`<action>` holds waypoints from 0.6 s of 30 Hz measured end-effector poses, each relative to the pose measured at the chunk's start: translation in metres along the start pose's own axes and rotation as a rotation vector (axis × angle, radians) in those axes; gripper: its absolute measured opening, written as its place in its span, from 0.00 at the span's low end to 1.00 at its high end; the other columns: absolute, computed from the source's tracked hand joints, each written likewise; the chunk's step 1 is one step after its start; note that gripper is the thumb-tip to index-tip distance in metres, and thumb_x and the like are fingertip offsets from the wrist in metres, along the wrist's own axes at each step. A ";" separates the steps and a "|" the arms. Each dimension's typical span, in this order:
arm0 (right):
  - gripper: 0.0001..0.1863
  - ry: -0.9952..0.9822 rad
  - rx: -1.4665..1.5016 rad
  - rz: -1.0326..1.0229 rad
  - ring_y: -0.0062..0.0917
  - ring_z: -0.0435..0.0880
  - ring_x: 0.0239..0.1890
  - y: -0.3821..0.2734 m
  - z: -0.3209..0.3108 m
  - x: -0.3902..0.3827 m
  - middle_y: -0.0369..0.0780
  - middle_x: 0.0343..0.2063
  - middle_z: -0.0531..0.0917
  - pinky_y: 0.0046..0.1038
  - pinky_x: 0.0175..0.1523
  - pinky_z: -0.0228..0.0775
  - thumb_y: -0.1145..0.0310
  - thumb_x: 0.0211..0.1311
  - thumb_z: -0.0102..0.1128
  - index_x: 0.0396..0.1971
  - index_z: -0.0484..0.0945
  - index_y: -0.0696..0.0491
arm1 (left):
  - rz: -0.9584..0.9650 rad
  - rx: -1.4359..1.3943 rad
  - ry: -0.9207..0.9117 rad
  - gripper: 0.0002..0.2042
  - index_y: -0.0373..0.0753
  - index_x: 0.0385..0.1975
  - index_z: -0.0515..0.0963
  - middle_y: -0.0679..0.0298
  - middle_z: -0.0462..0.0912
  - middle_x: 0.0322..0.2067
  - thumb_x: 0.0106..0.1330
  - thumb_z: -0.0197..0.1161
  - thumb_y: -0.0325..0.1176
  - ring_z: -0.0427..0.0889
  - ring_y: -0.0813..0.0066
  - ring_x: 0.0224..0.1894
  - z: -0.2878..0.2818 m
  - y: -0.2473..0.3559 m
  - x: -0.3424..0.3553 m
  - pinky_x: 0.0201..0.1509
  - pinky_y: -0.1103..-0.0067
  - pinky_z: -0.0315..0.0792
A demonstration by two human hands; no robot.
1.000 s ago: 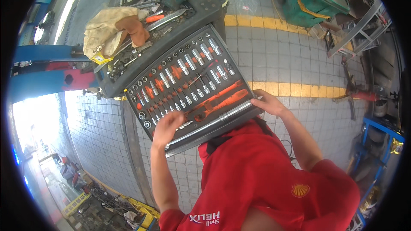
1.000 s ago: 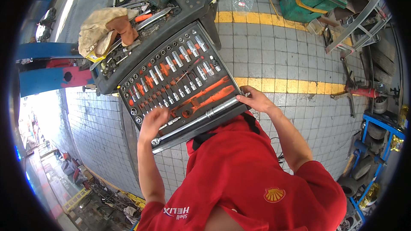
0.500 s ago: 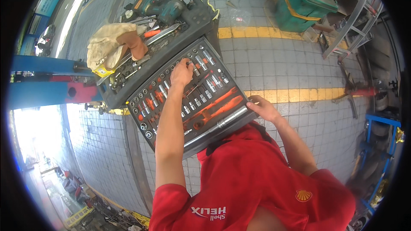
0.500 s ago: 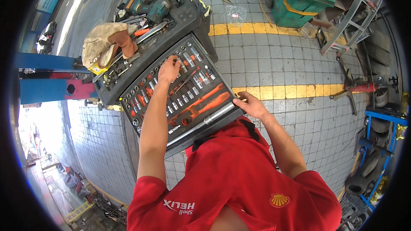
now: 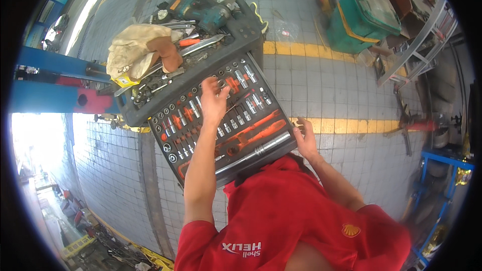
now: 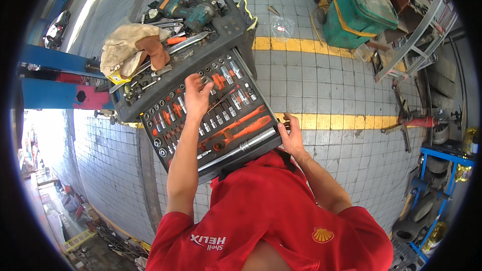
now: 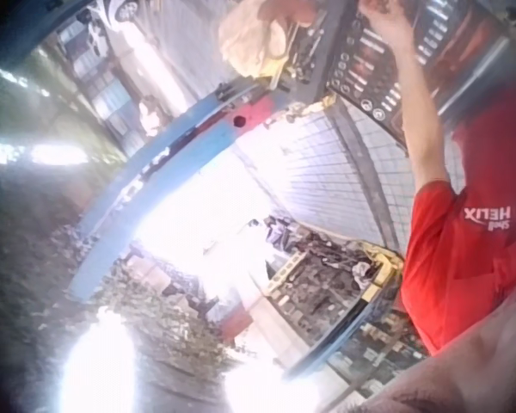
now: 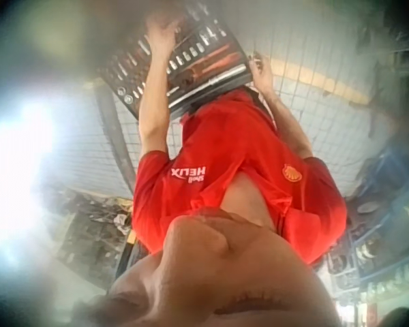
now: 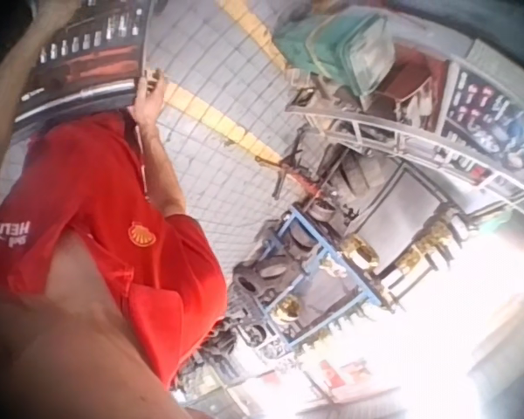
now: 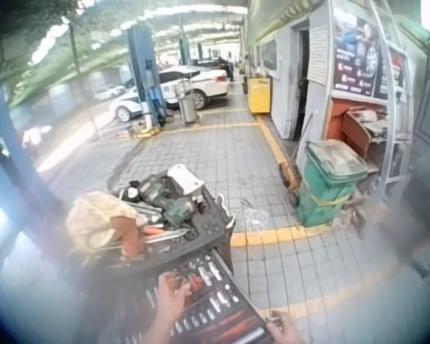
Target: The person opens a tool drawer, retrieves a socket, and walks to a car on a lift. They attach the socket to an impact wrench, loosen and remove the lug nuts, then take off the tire and set it on the floor.
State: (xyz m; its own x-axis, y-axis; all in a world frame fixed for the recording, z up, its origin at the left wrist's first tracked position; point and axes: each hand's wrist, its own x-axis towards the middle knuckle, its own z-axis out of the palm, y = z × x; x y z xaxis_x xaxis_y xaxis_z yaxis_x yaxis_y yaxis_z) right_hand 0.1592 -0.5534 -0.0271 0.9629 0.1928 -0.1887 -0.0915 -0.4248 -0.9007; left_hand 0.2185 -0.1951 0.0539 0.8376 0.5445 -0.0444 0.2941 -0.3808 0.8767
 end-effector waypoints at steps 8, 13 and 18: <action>0.29 0.106 -0.046 -0.109 0.37 0.81 0.50 -0.022 0.038 0.089 0.51 0.56 0.75 0.36 0.57 0.74 0.53 0.78 0.53 0.68 0.67 0.59 | -0.137 -0.664 0.068 0.21 0.31 0.66 0.70 0.61 0.83 0.50 0.75 0.62 0.25 0.84 0.73 0.50 -0.111 0.012 -0.073 0.61 0.73 0.79; 0.38 0.336 0.082 0.011 0.38 0.81 0.52 -0.027 0.086 0.177 0.51 0.57 0.75 0.39 0.59 0.73 0.41 0.79 0.45 0.67 0.67 0.63 | -0.303 -1.053 0.028 0.20 0.34 0.62 0.75 0.64 0.84 0.48 0.75 0.66 0.36 0.84 0.73 0.49 -0.134 -0.017 -0.111 0.57 0.70 0.80; 0.40 0.104 0.399 0.497 0.39 0.81 0.57 -0.009 0.150 0.207 0.50 0.60 0.77 0.41 0.60 0.74 0.36 0.78 0.42 0.69 0.66 0.59 | -0.510 -1.161 0.043 0.19 0.33 0.59 0.75 0.63 0.81 0.51 0.76 0.65 0.39 0.81 0.69 0.53 -0.155 -0.086 -0.170 0.62 0.65 0.76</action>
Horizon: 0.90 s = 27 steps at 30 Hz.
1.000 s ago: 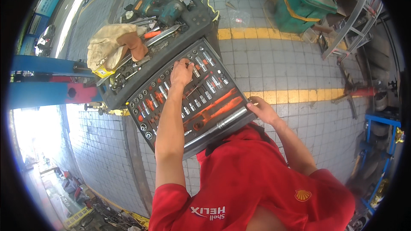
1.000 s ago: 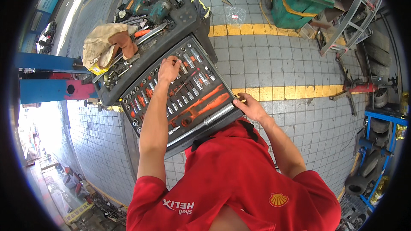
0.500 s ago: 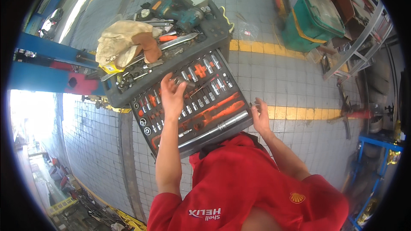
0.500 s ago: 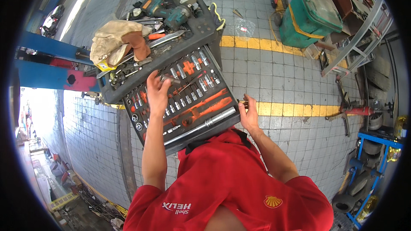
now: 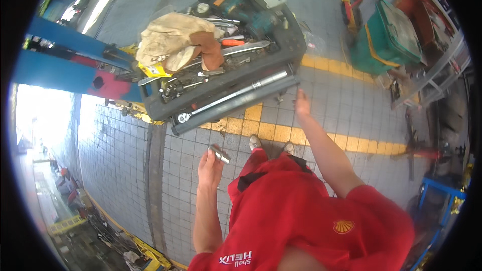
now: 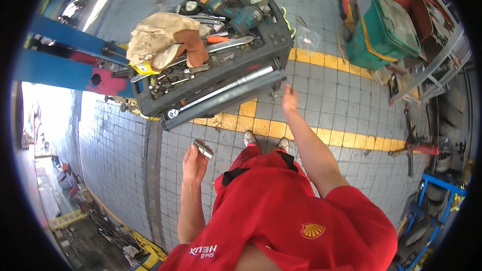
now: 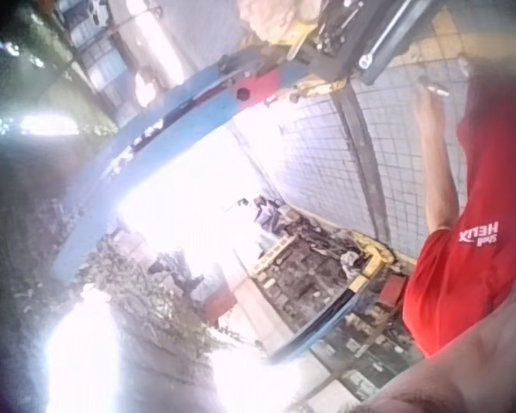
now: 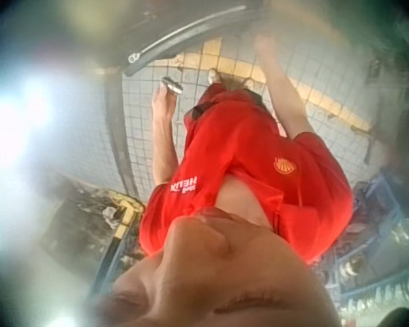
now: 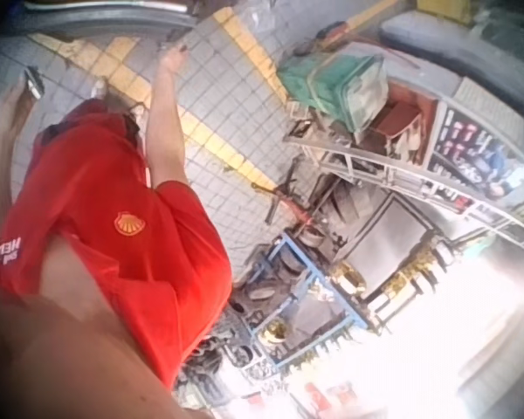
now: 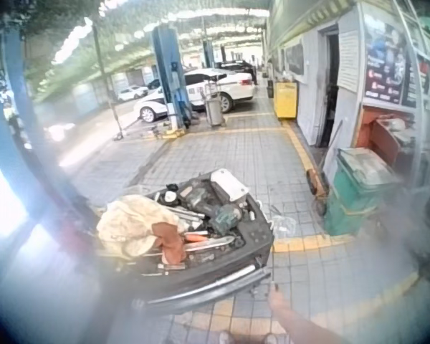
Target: The person opens a tool drawer, retrieves a socket, and walks to a car on a lift. They attach the socket to an impact wrench, loosen and remove the lug nuts, then take off the tire and set it on the floor.
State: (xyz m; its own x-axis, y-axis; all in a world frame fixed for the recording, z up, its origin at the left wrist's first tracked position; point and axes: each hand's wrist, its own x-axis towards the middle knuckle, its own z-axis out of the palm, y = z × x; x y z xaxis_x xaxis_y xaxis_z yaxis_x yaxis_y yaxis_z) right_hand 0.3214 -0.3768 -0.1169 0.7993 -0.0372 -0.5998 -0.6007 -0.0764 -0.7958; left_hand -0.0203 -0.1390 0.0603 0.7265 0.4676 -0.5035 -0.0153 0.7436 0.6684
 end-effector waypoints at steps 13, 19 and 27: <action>0.34 -0.101 0.083 0.488 0.44 0.76 0.66 0.131 0.109 0.051 0.50 0.72 0.68 0.43 0.67 0.75 0.49 0.79 0.45 0.75 0.58 0.55 | -0.385 0.116 0.650 0.23 0.33 0.66 0.70 0.59 0.80 0.53 0.82 0.55 0.45 0.79 0.66 0.54 -0.246 -0.112 -0.117 0.60 0.66 0.75; 0.35 -0.159 0.103 0.519 0.46 0.72 0.70 0.171 0.126 0.090 0.51 0.74 0.65 0.45 0.73 0.69 0.55 0.81 0.41 0.78 0.49 0.59 | -0.356 -0.089 0.732 0.25 0.33 0.67 0.68 0.56 0.76 0.59 0.82 0.53 0.46 0.77 0.63 0.58 -0.244 -0.198 -0.108 0.65 0.65 0.71; 0.34 -0.274 0.192 0.471 0.47 0.60 0.77 0.253 0.186 0.156 0.54 0.77 0.55 0.43 0.78 0.60 0.63 0.80 0.39 0.78 0.44 0.62 | -0.353 -0.631 0.500 0.17 0.40 0.57 0.75 0.65 0.81 0.51 0.80 0.56 0.46 0.80 0.68 0.53 -0.224 -0.372 -0.058 0.61 0.69 0.75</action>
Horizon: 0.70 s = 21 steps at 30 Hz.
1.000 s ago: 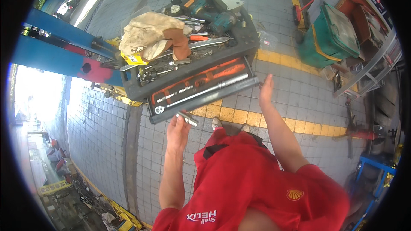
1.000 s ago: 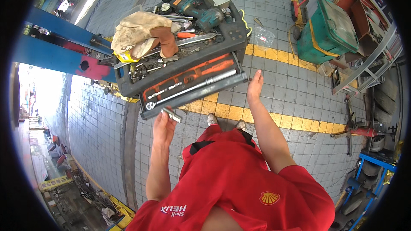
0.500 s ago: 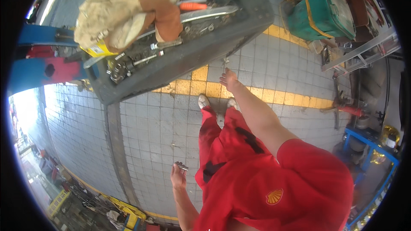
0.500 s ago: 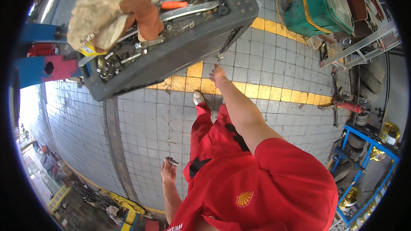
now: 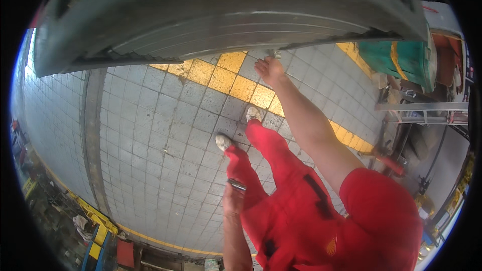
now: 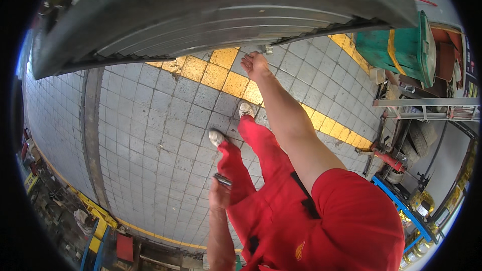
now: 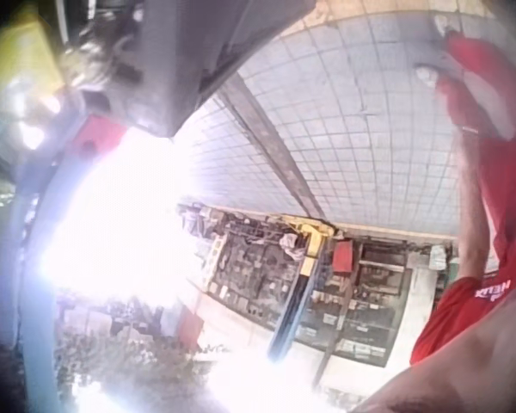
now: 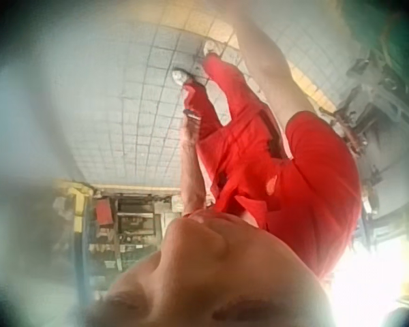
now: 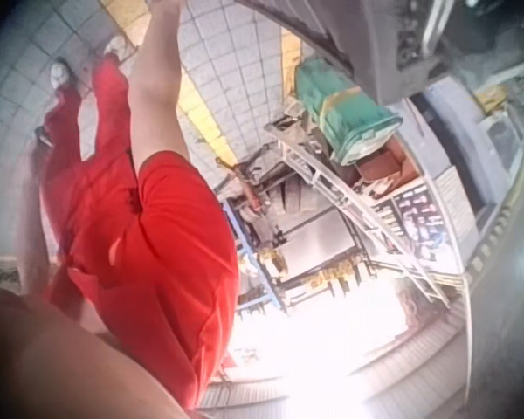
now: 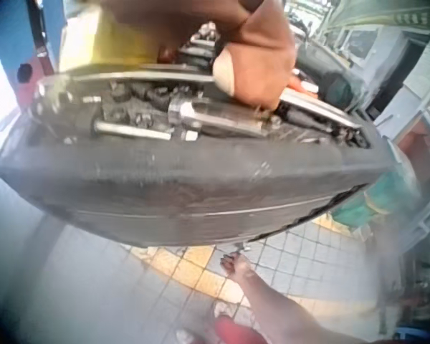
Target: The person opens a tool drawer, retrieves a socket, and walks to a car on a lift. They attach the socket to an impact wrench, loosen and remove the lug nuts, then take off the tire and set it on the floor.
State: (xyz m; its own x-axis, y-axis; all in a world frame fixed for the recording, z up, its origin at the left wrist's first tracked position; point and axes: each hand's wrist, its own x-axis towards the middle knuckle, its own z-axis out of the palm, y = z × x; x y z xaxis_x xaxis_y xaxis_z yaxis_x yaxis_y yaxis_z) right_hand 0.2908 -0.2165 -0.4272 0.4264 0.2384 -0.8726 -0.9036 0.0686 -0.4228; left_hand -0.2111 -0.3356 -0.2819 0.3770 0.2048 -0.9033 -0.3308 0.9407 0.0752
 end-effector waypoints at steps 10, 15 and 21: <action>0.11 0.006 0.201 -0.154 0.37 0.79 0.48 0.045 0.030 0.135 0.44 0.42 0.75 0.46 0.68 0.71 0.73 0.72 0.50 0.49 0.70 0.63 | -0.158 -0.152 -0.070 0.18 0.42 0.57 0.76 0.66 0.82 0.51 0.73 0.68 0.43 0.79 0.67 0.56 -0.090 -0.065 0.036 0.67 0.64 0.71; 0.04 -0.127 0.264 -0.159 0.28 0.75 0.32 0.071 0.006 0.135 0.39 0.28 0.72 0.39 0.53 0.76 0.76 0.68 0.52 0.32 0.69 0.54 | -0.158 -0.107 -0.080 0.19 0.43 0.56 0.77 0.66 0.82 0.52 0.70 0.71 0.43 0.79 0.66 0.56 -0.107 -0.059 0.031 0.67 0.63 0.70; 0.06 -0.147 0.252 -0.069 0.28 0.75 0.39 0.127 -0.059 0.092 0.39 0.38 0.75 0.35 0.55 0.73 0.71 0.69 0.59 0.38 0.71 0.51 | -0.197 -0.079 -0.079 0.21 0.44 0.56 0.77 0.66 0.82 0.52 0.68 0.72 0.43 0.79 0.65 0.57 -0.110 -0.053 0.030 0.67 0.63 0.70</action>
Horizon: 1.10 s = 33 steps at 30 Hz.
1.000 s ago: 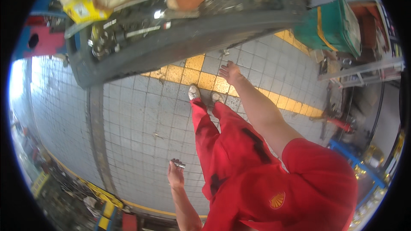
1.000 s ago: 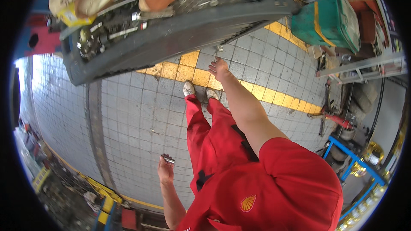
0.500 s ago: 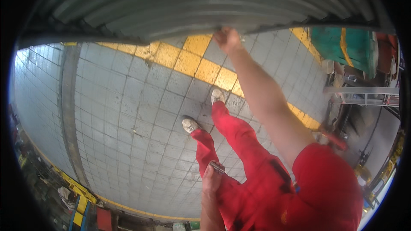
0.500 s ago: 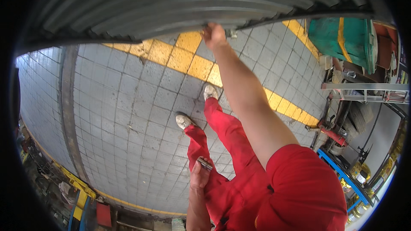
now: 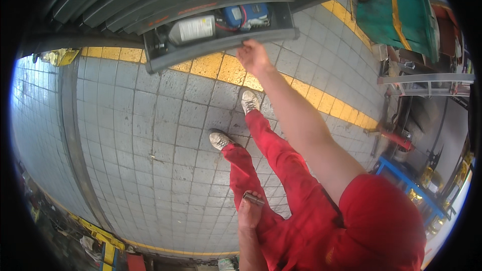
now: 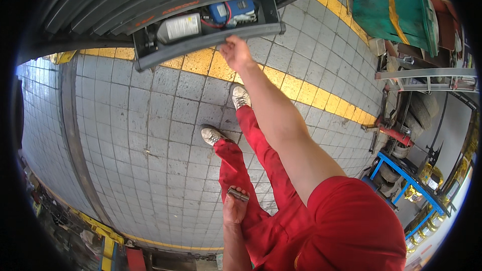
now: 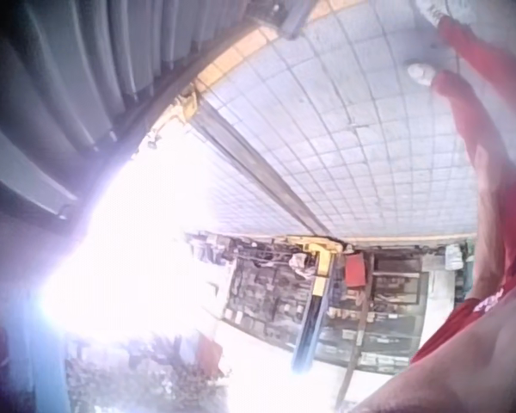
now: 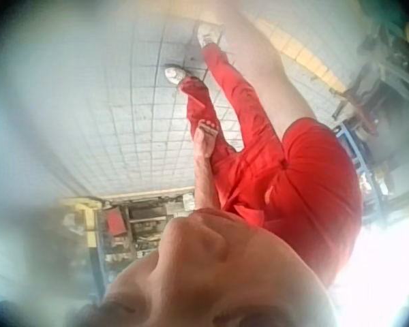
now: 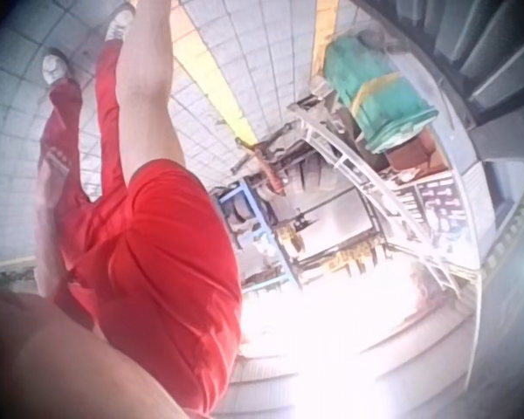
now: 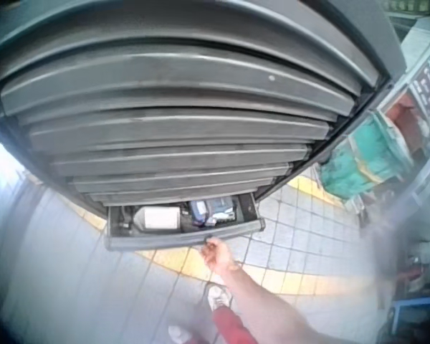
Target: The person opens a tool drawer, retrieves a socket, and walks to a car on a lift. They attach the socket to an impact wrench, loosen and remove the lug nuts, then take off the tire and set it on the floor.
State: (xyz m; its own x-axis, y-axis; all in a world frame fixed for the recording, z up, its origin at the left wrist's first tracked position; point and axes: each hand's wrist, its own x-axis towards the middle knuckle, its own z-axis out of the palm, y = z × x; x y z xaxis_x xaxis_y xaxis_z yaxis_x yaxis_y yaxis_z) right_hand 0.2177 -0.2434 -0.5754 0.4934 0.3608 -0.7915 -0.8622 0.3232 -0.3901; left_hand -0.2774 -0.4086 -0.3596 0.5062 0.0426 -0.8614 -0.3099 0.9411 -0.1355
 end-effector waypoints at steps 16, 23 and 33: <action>0.12 0.122 -0.021 0.231 0.29 0.83 0.48 0.087 -0.161 -0.167 0.34 0.48 0.84 0.37 0.62 0.75 0.64 0.71 0.68 0.50 0.79 0.49 | -0.032 0.050 -0.032 0.23 0.44 0.59 0.76 0.66 0.82 0.54 0.68 0.74 0.43 0.80 0.66 0.58 -0.010 0.008 -0.001 0.68 0.63 0.71; 0.22 0.250 -0.341 0.299 0.34 0.89 0.46 0.088 -0.168 -0.184 0.37 0.44 0.85 0.36 0.51 0.82 0.54 0.68 0.71 0.51 0.73 0.52 | -0.016 0.037 -0.032 0.24 0.43 0.59 0.76 0.65 0.82 0.54 0.67 0.74 0.43 0.79 0.65 0.58 -0.004 0.006 0.001 0.68 0.63 0.70; 0.24 0.350 -0.469 0.192 0.29 0.91 0.32 0.073 -0.107 -0.125 0.35 0.38 0.84 0.28 0.30 0.81 0.48 0.70 0.67 0.50 0.71 0.50 | 0.000 0.048 -0.091 0.22 0.42 0.58 0.76 0.64 0.81 0.54 0.69 0.72 0.41 0.79 0.65 0.58 0.003 -0.008 0.002 0.69 0.63 0.69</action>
State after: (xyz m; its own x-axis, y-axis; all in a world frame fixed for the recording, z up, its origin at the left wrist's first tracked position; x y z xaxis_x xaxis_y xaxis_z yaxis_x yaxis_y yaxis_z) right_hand 0.0805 -0.3588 -0.5554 0.3255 0.0406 -0.9447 -0.9300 -0.1667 -0.3276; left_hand -0.2719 -0.4154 -0.3588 0.5777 0.0707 -0.8132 -0.2724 0.9558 -0.1104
